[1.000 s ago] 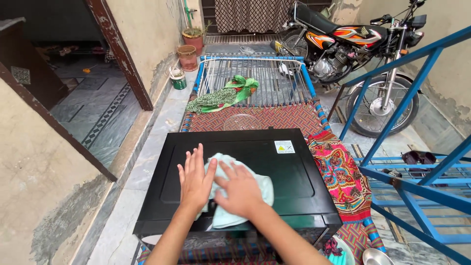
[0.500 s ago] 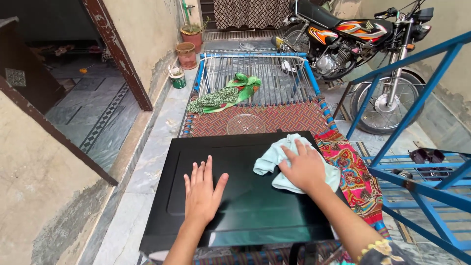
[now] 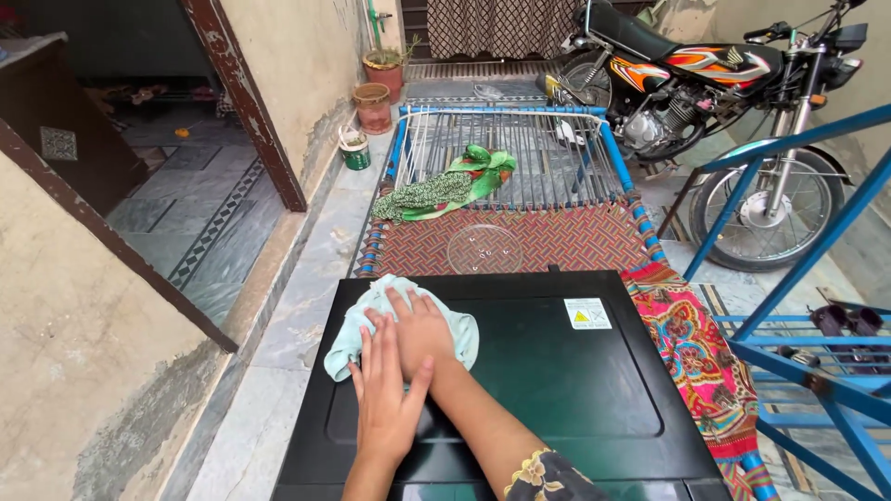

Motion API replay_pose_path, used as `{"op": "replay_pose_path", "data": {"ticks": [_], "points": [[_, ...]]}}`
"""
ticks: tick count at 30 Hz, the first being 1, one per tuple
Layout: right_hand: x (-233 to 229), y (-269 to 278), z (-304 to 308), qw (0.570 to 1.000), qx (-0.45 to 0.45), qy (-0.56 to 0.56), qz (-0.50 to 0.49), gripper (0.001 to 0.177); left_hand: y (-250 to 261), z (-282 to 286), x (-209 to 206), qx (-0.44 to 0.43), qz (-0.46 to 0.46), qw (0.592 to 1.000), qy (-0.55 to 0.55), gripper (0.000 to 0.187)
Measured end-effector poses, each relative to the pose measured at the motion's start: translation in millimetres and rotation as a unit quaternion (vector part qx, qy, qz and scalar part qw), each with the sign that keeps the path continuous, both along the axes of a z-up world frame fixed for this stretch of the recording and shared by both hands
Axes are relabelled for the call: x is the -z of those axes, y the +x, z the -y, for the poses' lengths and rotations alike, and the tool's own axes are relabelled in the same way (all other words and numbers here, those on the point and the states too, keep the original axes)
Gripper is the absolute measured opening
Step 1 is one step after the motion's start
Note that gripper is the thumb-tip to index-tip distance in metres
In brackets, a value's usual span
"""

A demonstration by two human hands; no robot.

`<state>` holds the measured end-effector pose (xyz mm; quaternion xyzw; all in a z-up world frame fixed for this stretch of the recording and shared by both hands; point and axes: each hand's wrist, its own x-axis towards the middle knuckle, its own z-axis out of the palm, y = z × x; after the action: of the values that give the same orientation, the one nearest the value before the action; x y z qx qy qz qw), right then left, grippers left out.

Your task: Clean the top and sides of a microwave with a cloth and then wash hands at a sink.

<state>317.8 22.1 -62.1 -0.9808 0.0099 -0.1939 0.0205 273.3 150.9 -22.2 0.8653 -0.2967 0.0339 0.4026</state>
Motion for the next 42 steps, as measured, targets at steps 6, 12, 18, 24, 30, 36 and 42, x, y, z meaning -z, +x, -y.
{"op": "replay_pose_path", "data": {"ticks": [6,12,18,24,30,36,42], "points": [[-37.4,-65.5,-3.4,0.997,-0.038,0.063,-0.011,0.064,0.5,-1.0,-4.9,-0.002,-0.114,0.983,-0.142,0.083],[-43.9,-148.6,7.3,0.985,0.165,0.054,-0.001,0.056,20.1,-31.1,2.6,0.078,-0.250,0.916,-0.305,0.075],[-68.0,-183.9,-58.6,0.931,0.360,0.036,-0.035,0.056,31.6,-108.6,-24.2,0.073,-0.296,0.927,-0.218,0.085],[-59.0,-138.2,-169.5,0.963,0.257,0.080,-0.018,0.061,27.8,-152.0,-59.6,0.021,-0.505,0.826,-0.251,0.096],[-59.8,-151.5,-212.2,0.988,0.114,0.100,0.021,0.051,22.0,-139.9,-43.6,0.067,-0.369,0.901,-0.216,0.100],[-67.7,-203.1,-181.7,0.995,0.024,0.077,0.056,0.049,-29.5,-125.5,-62.0,-0.083,-0.268,0.957,0.067,0.083],[-77.5,-270.2,-124.4,0.994,0.066,0.066,0.050,0.065,-55.1,-117.6,-26.9,-0.082,-0.116,0.980,0.142,0.081]]}}
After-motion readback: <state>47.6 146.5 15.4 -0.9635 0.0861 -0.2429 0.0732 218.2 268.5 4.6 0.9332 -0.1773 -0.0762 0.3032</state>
